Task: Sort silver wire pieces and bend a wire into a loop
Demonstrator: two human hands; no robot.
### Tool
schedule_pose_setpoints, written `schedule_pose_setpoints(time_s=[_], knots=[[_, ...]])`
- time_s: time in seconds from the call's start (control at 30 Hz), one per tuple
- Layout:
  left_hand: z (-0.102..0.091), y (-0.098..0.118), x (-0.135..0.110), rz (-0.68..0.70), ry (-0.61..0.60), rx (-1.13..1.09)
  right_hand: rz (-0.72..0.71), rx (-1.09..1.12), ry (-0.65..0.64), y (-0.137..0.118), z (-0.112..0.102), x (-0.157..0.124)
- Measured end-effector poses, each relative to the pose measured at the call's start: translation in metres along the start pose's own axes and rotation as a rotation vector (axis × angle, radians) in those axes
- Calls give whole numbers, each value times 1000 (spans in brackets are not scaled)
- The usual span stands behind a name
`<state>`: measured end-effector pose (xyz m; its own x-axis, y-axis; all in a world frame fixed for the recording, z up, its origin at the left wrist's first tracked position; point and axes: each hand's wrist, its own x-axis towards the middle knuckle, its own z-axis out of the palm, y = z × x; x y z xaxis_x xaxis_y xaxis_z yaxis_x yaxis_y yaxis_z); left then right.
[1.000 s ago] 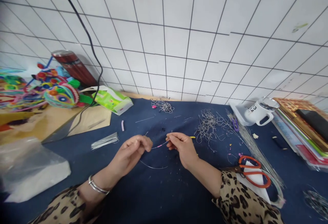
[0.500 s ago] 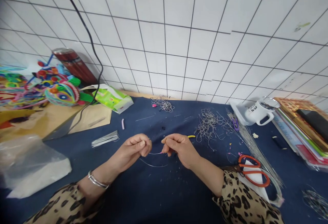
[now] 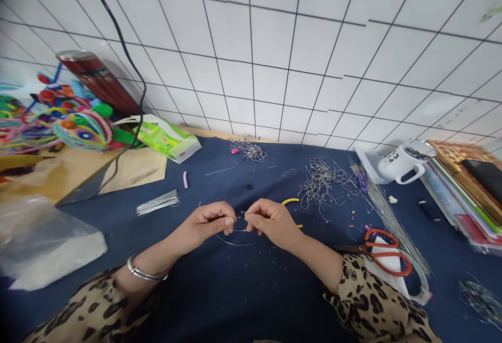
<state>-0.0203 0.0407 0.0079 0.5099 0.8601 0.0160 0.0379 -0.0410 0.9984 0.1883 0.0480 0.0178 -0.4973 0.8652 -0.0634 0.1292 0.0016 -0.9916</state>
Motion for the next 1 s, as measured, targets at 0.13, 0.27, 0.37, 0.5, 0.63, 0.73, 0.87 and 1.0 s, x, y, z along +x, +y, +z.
schedule_pose_setpoints(time_s=[0.13, 0.27, 0.37, 0.5, 0.63, 0.73, 0.87, 1.0], knots=[[1, -2, 0, 14, -1, 39, -12, -71, -18, 0, 1, -1], [1, -3, 1, 31, 3, 52, -33, -107, -29, 1, 1, -2], [-1, -3, 1, 37, 12, 66, -44, -111, -29, 0, 1, -3], [-4, -3, 1, 56, 23, 89, -58, -101, -28, -1, 1, -2], [-7, -1, 1, 53, 17, 106, -52, -98, -32, 0, 0, -2], [-8, 1, 1, 33, 1, 124, -66, -129, -46, 0, 1, -2], [-9, 3, 0, 51, -28, 137, -91, -173, -79, 0, 2, -2], [-11, 6, 1, 146, -50, 199, -122, -254, -74, 1, 2, 0]])
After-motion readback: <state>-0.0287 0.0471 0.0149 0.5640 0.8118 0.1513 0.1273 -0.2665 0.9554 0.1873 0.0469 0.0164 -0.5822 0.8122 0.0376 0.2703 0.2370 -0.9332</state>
